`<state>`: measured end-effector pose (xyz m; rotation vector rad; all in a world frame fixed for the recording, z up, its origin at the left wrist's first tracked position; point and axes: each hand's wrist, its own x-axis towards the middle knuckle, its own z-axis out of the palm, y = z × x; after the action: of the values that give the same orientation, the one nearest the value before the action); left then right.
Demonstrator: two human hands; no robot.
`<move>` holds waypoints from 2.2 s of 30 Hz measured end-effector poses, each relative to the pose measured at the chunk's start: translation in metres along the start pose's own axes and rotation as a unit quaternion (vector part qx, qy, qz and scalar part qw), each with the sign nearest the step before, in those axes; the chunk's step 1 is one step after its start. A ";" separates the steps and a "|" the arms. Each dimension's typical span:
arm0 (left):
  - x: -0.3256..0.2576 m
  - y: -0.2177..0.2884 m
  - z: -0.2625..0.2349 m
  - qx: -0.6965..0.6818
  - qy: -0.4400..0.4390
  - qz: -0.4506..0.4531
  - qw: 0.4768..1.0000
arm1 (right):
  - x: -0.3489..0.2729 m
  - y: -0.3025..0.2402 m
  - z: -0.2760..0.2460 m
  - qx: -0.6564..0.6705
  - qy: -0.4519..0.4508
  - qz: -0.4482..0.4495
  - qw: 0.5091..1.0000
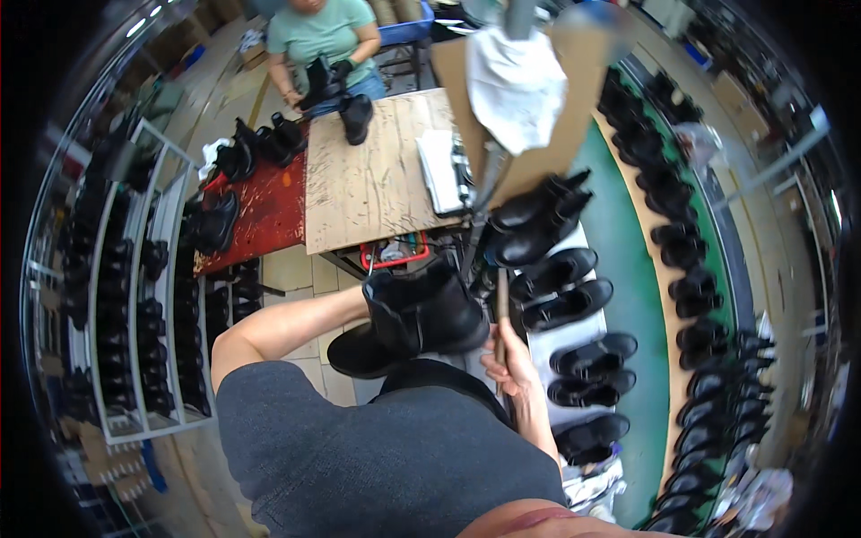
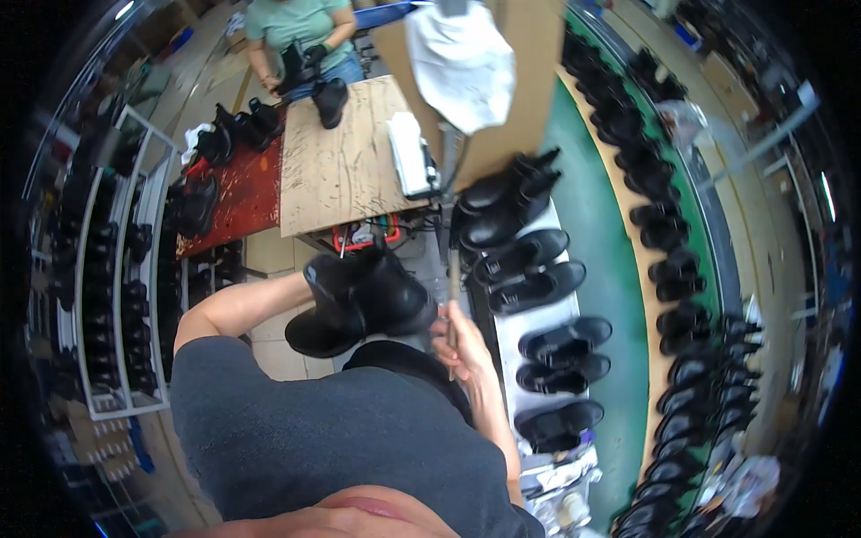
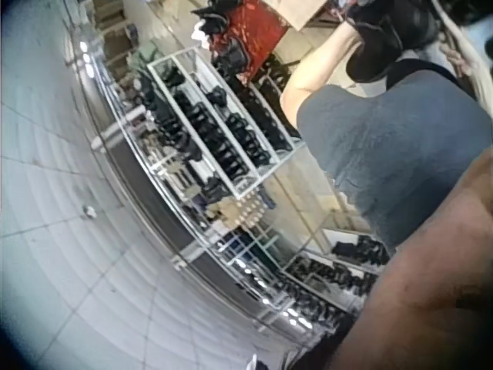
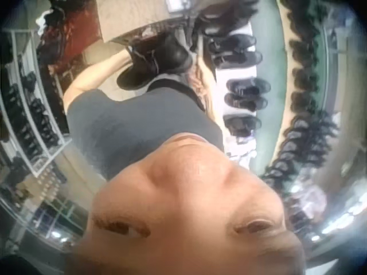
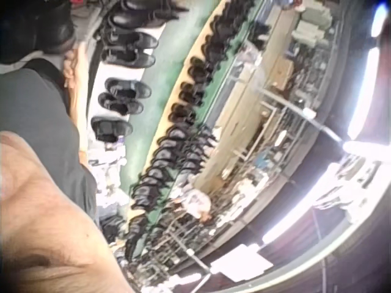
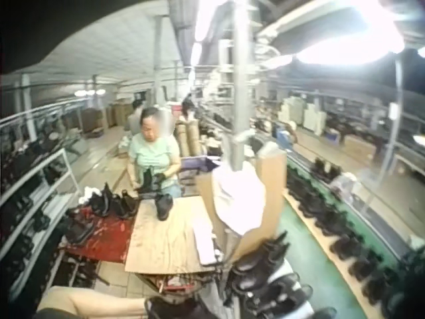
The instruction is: The person picks up pairs of black leather boots from a conveyor belt, wipes them with a white cloth, and uses a wooden stick to check the interior. They then place the boots back on the belt or a nearby table.
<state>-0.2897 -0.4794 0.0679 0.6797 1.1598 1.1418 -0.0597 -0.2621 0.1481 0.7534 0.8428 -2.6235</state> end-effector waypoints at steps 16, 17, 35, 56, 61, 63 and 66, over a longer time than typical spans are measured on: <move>0.124 0.210 -0.293 0.420 0.562 0.067 0.709 | 0.082 -0.040 0.048 -0.053 0.192 -0.127 0.972; 0.132 0.216 -0.296 0.437 0.545 0.059 0.714 | 0.083 -0.039 0.050 -0.041 0.203 -0.122 0.971; 0.246 0.160 -0.345 -0.031 0.459 0.301 0.835 | 0.095 -0.043 0.050 -0.043 0.293 -0.251 0.922; 0.038 0.070 -0.046 0.178 0.142 0.097 0.969 | 0.035 -0.034 0.049 -0.340 0.126 -0.160 0.918; 0.049 0.076 -0.002 0.233 0.129 0.107 0.958 | 0.018 -0.008 0.038 -0.325 0.138 -0.175 0.919; 0.055 0.073 0.012 0.237 0.120 0.111 0.958 | 0.010 -0.001 0.034 -0.293 0.143 -0.202 0.923; 0.064 0.074 0.024 0.258 0.099 0.112 0.955 | -0.004 0.004 0.025 -0.250 0.143 -0.206 0.935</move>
<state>-0.2923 -0.3926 0.1191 1.1389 1.6090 1.1187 -0.0649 -0.2799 0.1658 0.8938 1.8399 -2.4656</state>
